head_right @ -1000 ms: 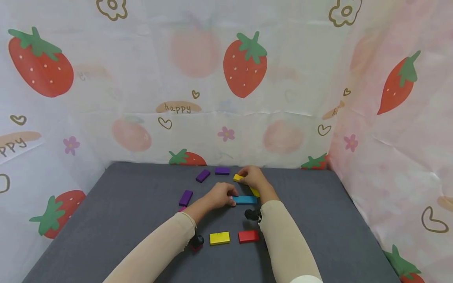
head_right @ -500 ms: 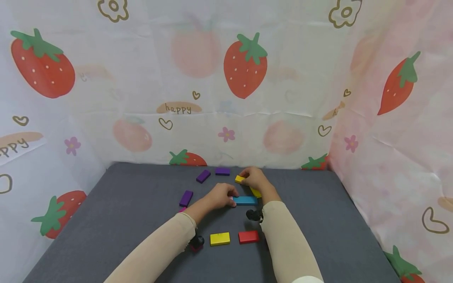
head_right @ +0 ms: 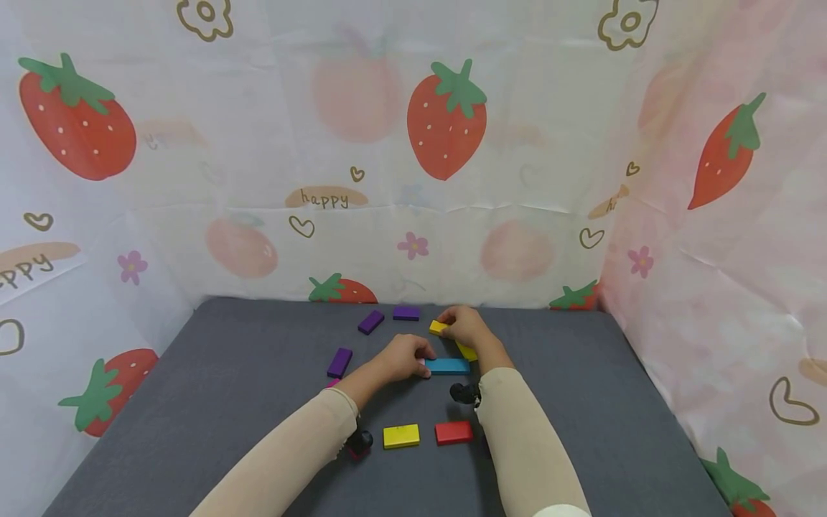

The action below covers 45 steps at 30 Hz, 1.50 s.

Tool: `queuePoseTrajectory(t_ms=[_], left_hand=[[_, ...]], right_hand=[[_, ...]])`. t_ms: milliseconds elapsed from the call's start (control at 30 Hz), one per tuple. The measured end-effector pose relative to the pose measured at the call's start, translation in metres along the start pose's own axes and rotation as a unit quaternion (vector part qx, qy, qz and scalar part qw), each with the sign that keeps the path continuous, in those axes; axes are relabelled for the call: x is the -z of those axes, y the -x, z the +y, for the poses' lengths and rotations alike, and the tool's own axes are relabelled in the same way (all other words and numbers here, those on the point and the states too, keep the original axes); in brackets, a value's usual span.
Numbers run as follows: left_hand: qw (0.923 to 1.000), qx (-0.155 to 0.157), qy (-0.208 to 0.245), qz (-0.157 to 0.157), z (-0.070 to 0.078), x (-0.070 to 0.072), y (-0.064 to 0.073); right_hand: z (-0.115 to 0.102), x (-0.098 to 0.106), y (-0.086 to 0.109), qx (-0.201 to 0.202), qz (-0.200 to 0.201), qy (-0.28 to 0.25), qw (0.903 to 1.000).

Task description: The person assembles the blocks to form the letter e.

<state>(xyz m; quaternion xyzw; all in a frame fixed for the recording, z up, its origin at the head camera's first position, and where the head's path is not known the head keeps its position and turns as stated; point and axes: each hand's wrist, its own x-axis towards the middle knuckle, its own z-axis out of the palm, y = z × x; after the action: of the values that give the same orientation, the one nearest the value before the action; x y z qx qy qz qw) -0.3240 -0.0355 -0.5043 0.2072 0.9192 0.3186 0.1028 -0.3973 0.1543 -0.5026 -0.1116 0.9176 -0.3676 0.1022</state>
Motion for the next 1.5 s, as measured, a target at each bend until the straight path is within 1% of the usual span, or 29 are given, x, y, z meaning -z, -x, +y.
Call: queuePoseTrajectory(t_ms=[500, 767, 833, 1000, 1067, 1133, 1300, 1433, 1500], left_hand=[[1.0, 0.001, 0.003, 0.003, 0.0, 0.0, 0.0], [0.9999, -0.01, -0.001, 0.002, 0.003, 0.002, 0.004], [1.0, -0.008, -0.002, 0.001, 0.002, 0.001, 0.004], [1.0, 0.001, 0.0, 0.001, -0.001, -0.002, 0.0], [1.0, 0.003, 0.0, 0.003, -0.003, -0.002, -0.001], [1.0, 0.003, -0.001, 0.004, -0.003, -0.002, -0.002], [1.0, 0.006, -0.004, 0.003, -0.002, -0.001, 0.0], [1.0, 0.009, -0.005, 0.001, 0.0, 0.0, 0.001], [0.9999, 0.012, -0.003, 0.001, 0.0, 0.0, 0.001]], right_hand=[[-0.001, 0.001, 0.005, 0.002, 0.002, 0.001, 1.0], [-0.003, 0.001, 0.006, 0.001, 0.002, 0.002, 1.0], [-0.004, 0.002, 0.006, 0.003, -0.002, 0.005, 1.0], [-0.012, 0.009, 0.007, 0.006, -0.005, -0.014, 0.9999], [-0.016, 0.012, 0.008, 0.011, 0.002, -0.017, 0.9998], [-0.02, 0.014, 0.011, 0.017, 0.012, -0.009, 0.9997], [-0.027, 0.017, 0.022, 0.025, 0.039, 0.021, 0.9987], [-0.027, 0.019, 0.035, 0.033, 0.058, 0.04, 0.997], [-0.024, 0.018, 0.041, 0.044, 0.065, 0.052, 0.9956]])
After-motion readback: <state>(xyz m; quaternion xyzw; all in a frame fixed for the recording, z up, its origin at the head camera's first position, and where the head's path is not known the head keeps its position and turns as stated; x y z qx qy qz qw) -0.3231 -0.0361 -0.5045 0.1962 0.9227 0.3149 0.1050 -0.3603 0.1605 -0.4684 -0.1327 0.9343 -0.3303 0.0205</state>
